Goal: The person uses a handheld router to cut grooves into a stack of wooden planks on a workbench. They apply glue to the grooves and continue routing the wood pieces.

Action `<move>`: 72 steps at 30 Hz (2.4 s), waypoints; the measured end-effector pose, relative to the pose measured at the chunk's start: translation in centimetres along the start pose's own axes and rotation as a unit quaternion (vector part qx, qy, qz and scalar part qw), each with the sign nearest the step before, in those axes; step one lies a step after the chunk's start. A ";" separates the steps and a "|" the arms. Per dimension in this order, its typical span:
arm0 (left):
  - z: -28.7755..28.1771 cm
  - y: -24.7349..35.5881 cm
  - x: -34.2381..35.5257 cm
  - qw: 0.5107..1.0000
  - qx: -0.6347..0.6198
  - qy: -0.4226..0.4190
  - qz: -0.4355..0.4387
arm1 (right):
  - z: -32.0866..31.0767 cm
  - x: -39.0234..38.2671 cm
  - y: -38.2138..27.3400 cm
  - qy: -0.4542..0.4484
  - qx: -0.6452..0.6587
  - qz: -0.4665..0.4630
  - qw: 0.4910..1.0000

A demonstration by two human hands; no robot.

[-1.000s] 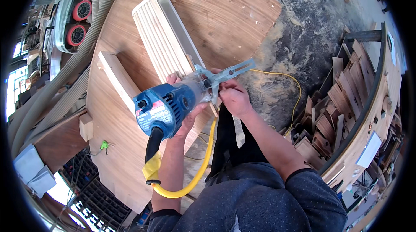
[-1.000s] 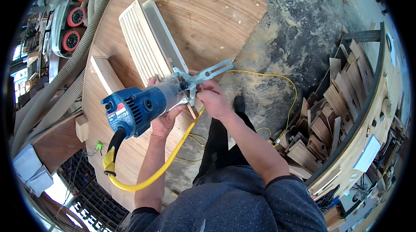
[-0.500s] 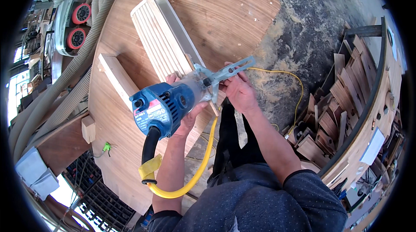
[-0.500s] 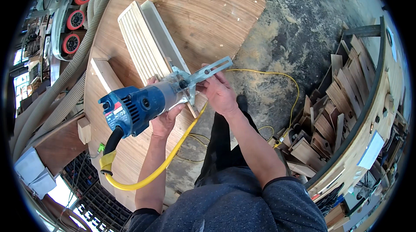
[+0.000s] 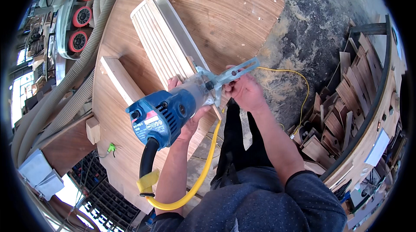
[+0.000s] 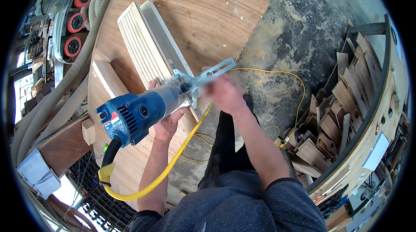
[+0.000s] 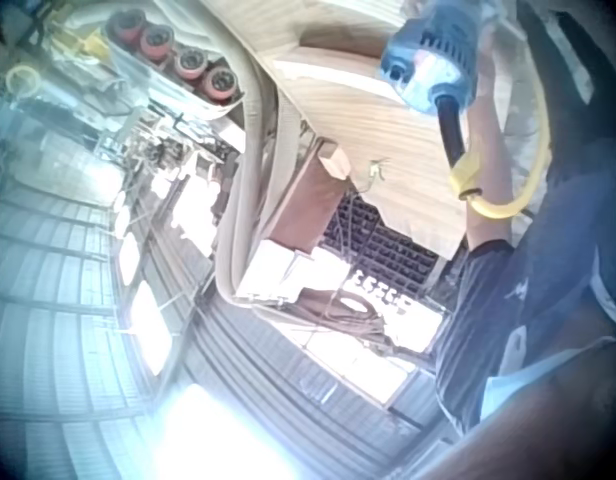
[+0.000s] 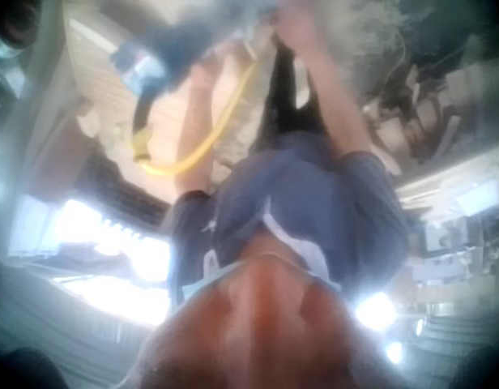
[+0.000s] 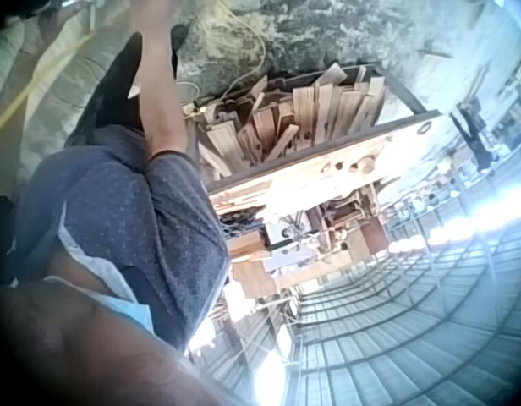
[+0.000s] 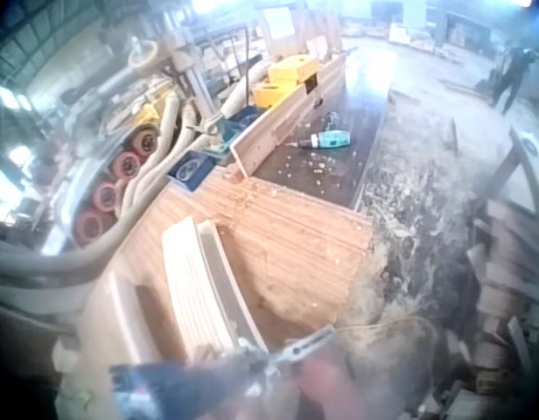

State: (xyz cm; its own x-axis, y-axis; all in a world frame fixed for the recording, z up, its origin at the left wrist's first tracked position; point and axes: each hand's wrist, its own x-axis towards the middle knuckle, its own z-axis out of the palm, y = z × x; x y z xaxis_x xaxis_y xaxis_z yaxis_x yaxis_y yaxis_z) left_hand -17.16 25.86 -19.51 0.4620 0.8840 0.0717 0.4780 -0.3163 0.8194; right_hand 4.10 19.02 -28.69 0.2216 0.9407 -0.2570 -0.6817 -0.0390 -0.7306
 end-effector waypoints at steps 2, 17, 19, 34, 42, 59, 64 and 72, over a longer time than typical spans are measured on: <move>-0.1 -0.1 0.4 1.000 0.022 -0.015 0.013 | -0.6 0.7 -1.5 -0.013 0.000 0.048 0.999; -0.2 0.3 0.3 0.984 0.177 -0.006 0.025 | -1.1 5.0 -5.5 -0.156 0.268 0.303 0.901; -0.2 0.4 0.4 0.986 0.166 0.004 0.025 | -1.2 5.1 -5.6 -0.167 0.281 0.312 0.892; -0.2 0.4 0.8 0.986 0.166 -0.021 0.007 | -1.7 5.3 -6.4 -0.123 0.242 0.382 0.884; -0.4 0.8 0.6 0.979 0.201 -0.020 0.028 | -3.0 6.3 -6.2 -0.252 0.160 0.400 0.866; 2.9 -11.8 -3.0 0.971 0.148 0.160 0.102 | -4.6 9.4 -7.9 -0.226 0.150 0.592 0.759; 2.4 -5.5 -0.3 0.972 0.164 0.147 0.081 | -4.9 10.5 -8.2 -0.274 0.112 0.605 0.740; 1.0 -3.6 0.0 0.976 0.160 0.122 0.086 | -5.1 10.5 -9.5 -0.225 -0.039 0.560 0.797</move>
State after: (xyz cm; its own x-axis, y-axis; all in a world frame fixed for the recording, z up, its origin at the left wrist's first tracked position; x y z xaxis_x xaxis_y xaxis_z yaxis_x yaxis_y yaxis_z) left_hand -18.11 26.61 -23.03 0.3834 0.8512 0.3584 0.6356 -0.5247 0.5663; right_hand 16.46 27.52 -27.72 -0.7792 0.3270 -0.5348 -0.2273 -0.9425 -0.2451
